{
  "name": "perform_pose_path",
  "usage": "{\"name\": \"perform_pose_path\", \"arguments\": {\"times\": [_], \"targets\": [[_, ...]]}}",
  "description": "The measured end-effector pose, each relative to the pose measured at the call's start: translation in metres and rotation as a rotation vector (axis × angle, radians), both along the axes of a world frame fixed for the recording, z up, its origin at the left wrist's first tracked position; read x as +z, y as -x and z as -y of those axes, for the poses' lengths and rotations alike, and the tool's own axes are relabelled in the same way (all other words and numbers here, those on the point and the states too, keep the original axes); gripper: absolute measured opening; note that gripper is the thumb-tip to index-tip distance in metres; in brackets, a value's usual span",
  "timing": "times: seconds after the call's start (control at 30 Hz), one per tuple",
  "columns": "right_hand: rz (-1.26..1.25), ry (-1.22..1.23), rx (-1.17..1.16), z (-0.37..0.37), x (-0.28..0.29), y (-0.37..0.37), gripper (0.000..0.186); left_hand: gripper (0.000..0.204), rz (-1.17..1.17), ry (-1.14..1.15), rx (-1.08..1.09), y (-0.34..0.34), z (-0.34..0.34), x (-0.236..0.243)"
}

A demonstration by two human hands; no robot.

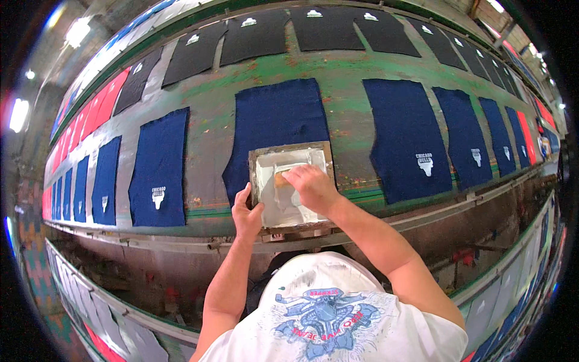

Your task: The person uses a squeegee to pull white ink across a screen printing frame placed on t-shirts moving along a conveyor belt. The shirts are red, blue, and black, and the person repeatedly applies the ink to imprint a logo.

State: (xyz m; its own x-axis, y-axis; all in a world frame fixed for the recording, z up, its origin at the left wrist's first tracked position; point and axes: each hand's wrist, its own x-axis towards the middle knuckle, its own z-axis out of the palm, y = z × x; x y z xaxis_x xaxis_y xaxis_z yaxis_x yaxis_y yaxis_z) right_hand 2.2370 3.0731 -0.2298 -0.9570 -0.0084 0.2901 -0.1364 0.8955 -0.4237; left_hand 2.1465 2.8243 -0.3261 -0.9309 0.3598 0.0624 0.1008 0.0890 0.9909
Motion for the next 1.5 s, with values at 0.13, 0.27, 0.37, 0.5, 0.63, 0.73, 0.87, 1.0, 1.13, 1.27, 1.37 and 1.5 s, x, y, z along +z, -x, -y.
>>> {"name": "perform_pose_path", "arguments": {"times": [0.13,0.27,0.37,0.5,0.63,0.73,0.87,1.0,1.13,1.27,1.37,1.5], "targets": [[-0.127,-0.062,0.015,-0.020,0.005,0.025,0.038,0.073,0.009,0.026,0.007,0.000,0.001,0.001],[-0.105,-0.094,0.059,-0.028,0.004,0.038,0.032,0.075,0.024,0.038,0.012,-0.001,0.002,0.003],[-0.007,-0.158,0.099,-0.023,0.000,0.029,0.040,0.075,0.034,0.023,0.009,-0.002,0.002,0.005],[-0.005,-0.154,0.141,-0.003,-0.007,-0.003,0.037,0.075,-0.014,0.044,0.011,-0.004,0.002,0.005],[0.058,-0.132,0.166,0.020,-0.007,-0.041,0.035,0.074,-0.039,0.020,0.017,-0.005,-0.001,0.003],[0.026,-0.132,0.169,0.034,-0.003,-0.066,0.035,0.072,-0.058,0.062,0.032,-0.006,-0.001,0.006],[0.012,-0.126,0.150,0.046,0.001,-0.081,0.036,0.071,-0.114,0.183,0.041,-0.007,-0.002,0.013],[0.058,0.010,0.195,0.041,0.013,-0.082,0.045,0.070,-0.131,0.225,0.036,-0.008,-0.002,0.018],[0.000,0.062,0.131,0.016,0.033,-0.054,0.036,0.072,-0.138,0.247,0.039,-0.008,-0.002,0.014],[-0.074,-0.275,-0.080,-0.039,0.038,0.030,0.013,0.075,-0.258,0.327,0.034,-0.008,-0.001,0.012],[0.238,-0.143,-0.127,-0.067,0.034,0.095,0.017,0.079,-0.213,0.282,0.034,-0.008,-0.003,0.015],[0.606,-0.262,-0.072,-0.092,0.024,0.149,0.020,0.076,-0.178,0.225,0.038,-0.009,-0.004,0.020]]}}
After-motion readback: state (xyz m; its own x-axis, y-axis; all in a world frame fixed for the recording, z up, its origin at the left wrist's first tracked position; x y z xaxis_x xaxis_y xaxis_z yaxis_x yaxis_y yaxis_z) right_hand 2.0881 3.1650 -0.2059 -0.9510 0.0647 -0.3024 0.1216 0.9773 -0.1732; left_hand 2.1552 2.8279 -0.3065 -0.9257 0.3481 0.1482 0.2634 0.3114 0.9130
